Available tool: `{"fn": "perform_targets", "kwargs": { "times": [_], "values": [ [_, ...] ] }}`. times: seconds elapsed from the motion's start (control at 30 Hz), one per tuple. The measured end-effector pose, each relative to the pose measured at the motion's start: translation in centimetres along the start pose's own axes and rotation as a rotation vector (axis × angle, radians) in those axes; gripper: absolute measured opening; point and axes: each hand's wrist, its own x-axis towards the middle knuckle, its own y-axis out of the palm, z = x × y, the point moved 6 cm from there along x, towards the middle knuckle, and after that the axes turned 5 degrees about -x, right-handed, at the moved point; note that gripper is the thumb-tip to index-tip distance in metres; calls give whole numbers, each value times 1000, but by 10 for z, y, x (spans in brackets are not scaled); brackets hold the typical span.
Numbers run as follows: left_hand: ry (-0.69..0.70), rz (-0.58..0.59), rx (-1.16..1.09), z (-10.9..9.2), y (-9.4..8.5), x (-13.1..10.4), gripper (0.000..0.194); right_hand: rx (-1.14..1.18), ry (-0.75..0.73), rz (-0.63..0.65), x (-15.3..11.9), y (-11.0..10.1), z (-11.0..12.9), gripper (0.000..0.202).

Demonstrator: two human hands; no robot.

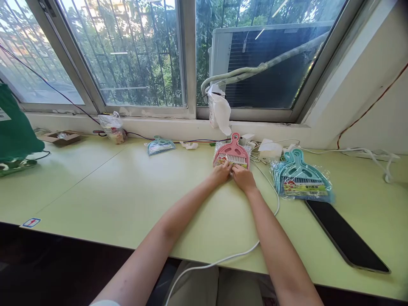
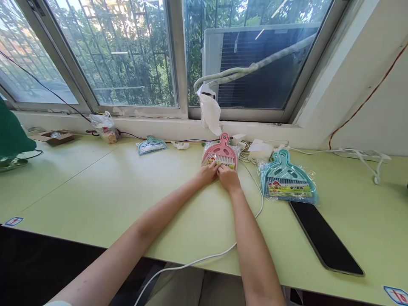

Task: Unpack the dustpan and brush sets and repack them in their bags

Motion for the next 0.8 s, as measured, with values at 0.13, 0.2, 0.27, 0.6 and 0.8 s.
{"fn": "perform_targets", "kwargs": {
  "times": [0.13, 0.2, 0.27, 0.6, 0.8],
  "values": [
    [23, 13, 40, -1, 0, 0, 40, -22, -6, 25, 0, 0, 1, 36],
    [39, 23, 58, -2, 0, 0, 36, -26, 3, 34, 0, 1, 1, 37],
    [51, 15, 61, -3, -1, 1, 33, -31, 10, 36, 0, 1, 0, 38],
    [87, -10, 54, -3, -4, 2, 26, -47, 17, 40, 0, 1, 1, 38],
    [146, -45, 47, -4, -3, 3, 30, -38, 21, 44, 0, 2, 0, 39]
  ]
}}
